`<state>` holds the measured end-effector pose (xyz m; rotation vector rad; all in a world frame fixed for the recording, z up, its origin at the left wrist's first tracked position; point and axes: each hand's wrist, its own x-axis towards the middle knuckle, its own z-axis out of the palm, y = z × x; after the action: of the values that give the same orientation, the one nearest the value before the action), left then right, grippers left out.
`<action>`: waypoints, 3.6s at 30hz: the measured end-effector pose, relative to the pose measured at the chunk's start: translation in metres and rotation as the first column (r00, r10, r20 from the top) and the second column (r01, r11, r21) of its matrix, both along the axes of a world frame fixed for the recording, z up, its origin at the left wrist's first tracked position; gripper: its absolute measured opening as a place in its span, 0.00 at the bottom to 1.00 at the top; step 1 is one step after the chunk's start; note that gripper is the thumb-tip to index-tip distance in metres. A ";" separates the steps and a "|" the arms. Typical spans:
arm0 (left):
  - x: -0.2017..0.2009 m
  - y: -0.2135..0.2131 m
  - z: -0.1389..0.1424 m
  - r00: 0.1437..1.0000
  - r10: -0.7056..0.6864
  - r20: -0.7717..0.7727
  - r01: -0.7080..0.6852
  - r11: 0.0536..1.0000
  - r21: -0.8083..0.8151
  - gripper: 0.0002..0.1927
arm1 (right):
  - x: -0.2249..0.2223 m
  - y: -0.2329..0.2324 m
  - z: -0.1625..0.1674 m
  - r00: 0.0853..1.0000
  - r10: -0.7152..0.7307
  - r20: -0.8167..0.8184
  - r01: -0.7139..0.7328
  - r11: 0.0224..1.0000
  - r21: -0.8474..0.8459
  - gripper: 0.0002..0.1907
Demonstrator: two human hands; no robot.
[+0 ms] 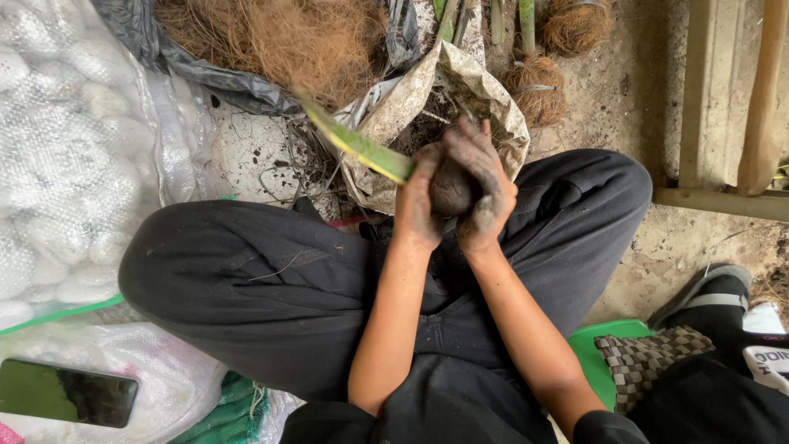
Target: The person sits cross-legged and packs soil around the base of a small plant with a single leaf, using both hands to press and shape the soil into a compact ball. The person repeatedly adds soil from a nearby sack and rotates the plant to ensure even coverage.
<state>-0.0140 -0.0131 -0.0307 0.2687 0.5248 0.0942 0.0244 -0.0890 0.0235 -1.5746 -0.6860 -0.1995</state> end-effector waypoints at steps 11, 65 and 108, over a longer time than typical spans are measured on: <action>0.003 -0.006 0.009 0.981 0.082 0.176 -0.194 0.407 0.893 0.03 | 0.017 0.002 -0.014 0.677 0.293 -0.675 -0.122 0.949 0.290 0.43; 0.002 0.017 0.009 0.929 -0.249 0.275 -0.101 0.545 0.832 0.27 | 0.016 -0.010 -0.011 0.355 0.221 -0.908 0.245 0.916 0.319 0.14; 0.007 -0.003 0.003 0.925 0.318 0.209 -0.236 0.049 0.971 0.26 | 0.002 -0.005 -0.018 0.721 0.269 -0.639 -0.167 0.962 0.217 0.28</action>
<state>-0.0071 -0.0164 -0.0280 1.5869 0.4922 0.8936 0.0262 -0.0942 0.0058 -1.2799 -0.2699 0.4760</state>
